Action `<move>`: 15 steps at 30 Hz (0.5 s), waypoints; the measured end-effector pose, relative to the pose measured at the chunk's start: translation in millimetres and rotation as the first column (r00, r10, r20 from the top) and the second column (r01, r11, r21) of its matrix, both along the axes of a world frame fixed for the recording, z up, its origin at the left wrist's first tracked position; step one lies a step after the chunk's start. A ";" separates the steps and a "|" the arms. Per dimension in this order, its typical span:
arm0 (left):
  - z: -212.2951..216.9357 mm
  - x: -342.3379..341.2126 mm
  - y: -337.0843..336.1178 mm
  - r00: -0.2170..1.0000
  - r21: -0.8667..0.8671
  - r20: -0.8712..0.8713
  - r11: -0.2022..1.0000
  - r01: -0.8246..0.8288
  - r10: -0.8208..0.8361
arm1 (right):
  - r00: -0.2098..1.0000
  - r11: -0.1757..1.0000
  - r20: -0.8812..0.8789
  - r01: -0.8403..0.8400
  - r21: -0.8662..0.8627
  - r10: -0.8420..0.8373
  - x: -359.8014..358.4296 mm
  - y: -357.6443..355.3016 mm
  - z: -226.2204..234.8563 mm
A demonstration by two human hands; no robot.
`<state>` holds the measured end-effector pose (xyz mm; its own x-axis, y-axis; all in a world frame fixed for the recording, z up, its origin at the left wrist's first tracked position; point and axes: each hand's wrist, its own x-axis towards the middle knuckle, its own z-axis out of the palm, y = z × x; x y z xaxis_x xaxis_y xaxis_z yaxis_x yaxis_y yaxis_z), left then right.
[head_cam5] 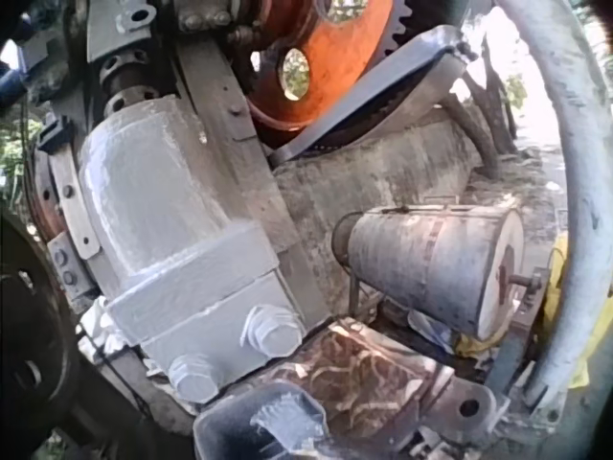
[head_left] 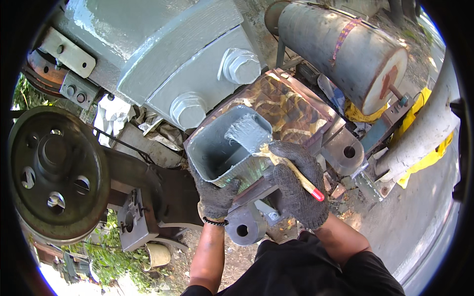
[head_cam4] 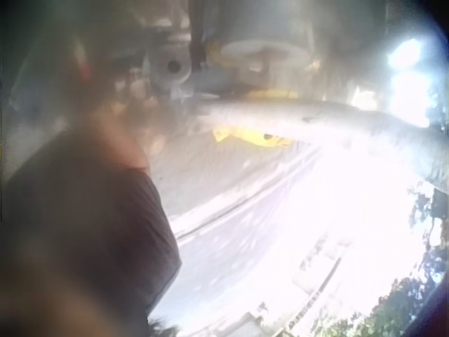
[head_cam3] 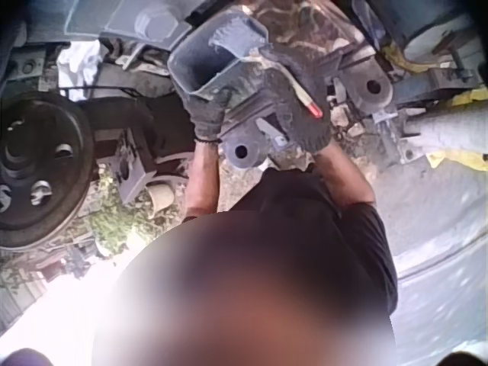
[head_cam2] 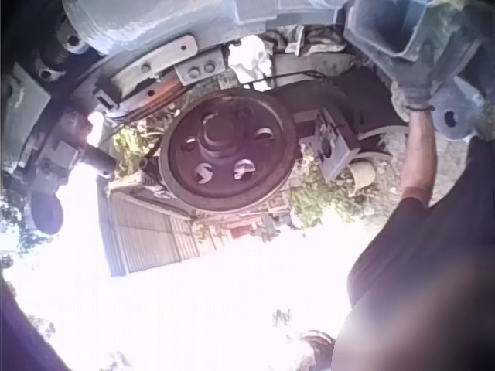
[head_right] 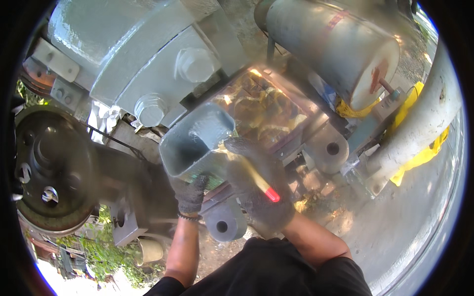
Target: The person paints a metal machine part with gray paint using a brush. They repeatedly dip the brush into a small container and apply paint to the surface and edges of the part.
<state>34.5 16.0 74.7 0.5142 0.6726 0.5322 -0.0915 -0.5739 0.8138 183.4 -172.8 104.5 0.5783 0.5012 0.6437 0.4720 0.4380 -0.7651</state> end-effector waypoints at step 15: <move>-32.0 18.1 1.9 0.998 0.030 -0.053 0.999 -0.034 0.035 | 0.962 0.996 -0.263 -0.085 -0.039 0.072 12.2 -2.7 -16.1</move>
